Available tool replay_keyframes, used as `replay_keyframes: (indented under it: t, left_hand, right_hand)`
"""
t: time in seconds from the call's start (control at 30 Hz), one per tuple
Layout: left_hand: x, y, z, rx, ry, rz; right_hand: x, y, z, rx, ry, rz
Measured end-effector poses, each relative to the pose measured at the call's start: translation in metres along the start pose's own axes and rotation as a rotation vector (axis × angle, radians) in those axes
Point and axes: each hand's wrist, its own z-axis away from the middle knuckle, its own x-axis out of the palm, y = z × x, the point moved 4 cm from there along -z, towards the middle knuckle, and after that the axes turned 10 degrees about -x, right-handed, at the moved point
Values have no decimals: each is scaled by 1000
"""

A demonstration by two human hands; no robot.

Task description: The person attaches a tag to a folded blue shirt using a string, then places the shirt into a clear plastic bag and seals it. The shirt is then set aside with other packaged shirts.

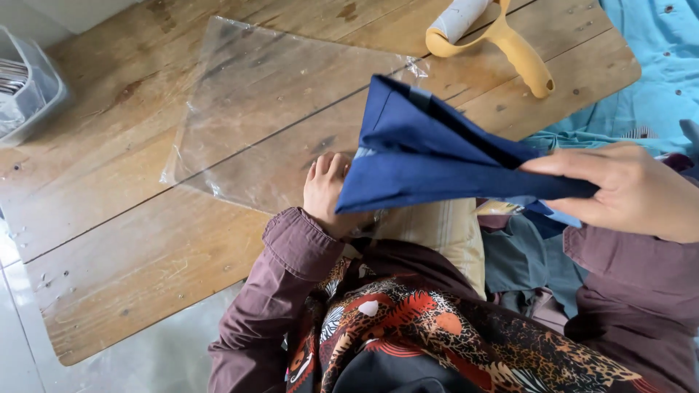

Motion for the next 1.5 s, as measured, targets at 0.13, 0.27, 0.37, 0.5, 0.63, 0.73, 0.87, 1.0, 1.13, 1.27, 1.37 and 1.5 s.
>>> replay_keyframes:
  t: [0.13,0.27,0.37,0.5,0.63,0.73,0.87,1.0,1.13,1.27,1.37,1.5]
  left_hand:
    - [9,-7,3,79,-16,-16]
    - [-26,5,-2,40,38,205]
    - [-47,1,-4,-14,91,417]
    - [-93,14,-11,-28,21,741]
    - [-122,26,-12,23,-41,805]
    - [-133,31,-15,73,-116,826]
    - [-148,31,-24,138,-128,847]
    - [-143,43,-42,174,-100,938]
    - [-139,60,-52,315,-95,967]
    - [-147,67,-44,438,-129,1056]
    - [-132,46,-35,381,-31,985]
    - [-116,23,-17,355,14,878]
  right_hand:
    - [5,-11,6,-44,-67,-41]
    - [13,-13,12,-71,-77,-72]
    - [17,-20,11,-133,-75,-1]
    - [26,-26,5,-126,-61,-19]
    - [22,-38,-4,-116,19,35]
    - [22,-48,-8,-84,111,203]
    - [26,-57,-15,-58,235,380]
    - [40,-81,-56,-204,238,262]
    - [48,-92,-100,-236,305,203]
    - [83,-74,-139,-176,336,209]
    - [88,-78,-179,-55,146,185]
    - [89,-54,-183,-81,116,-27]
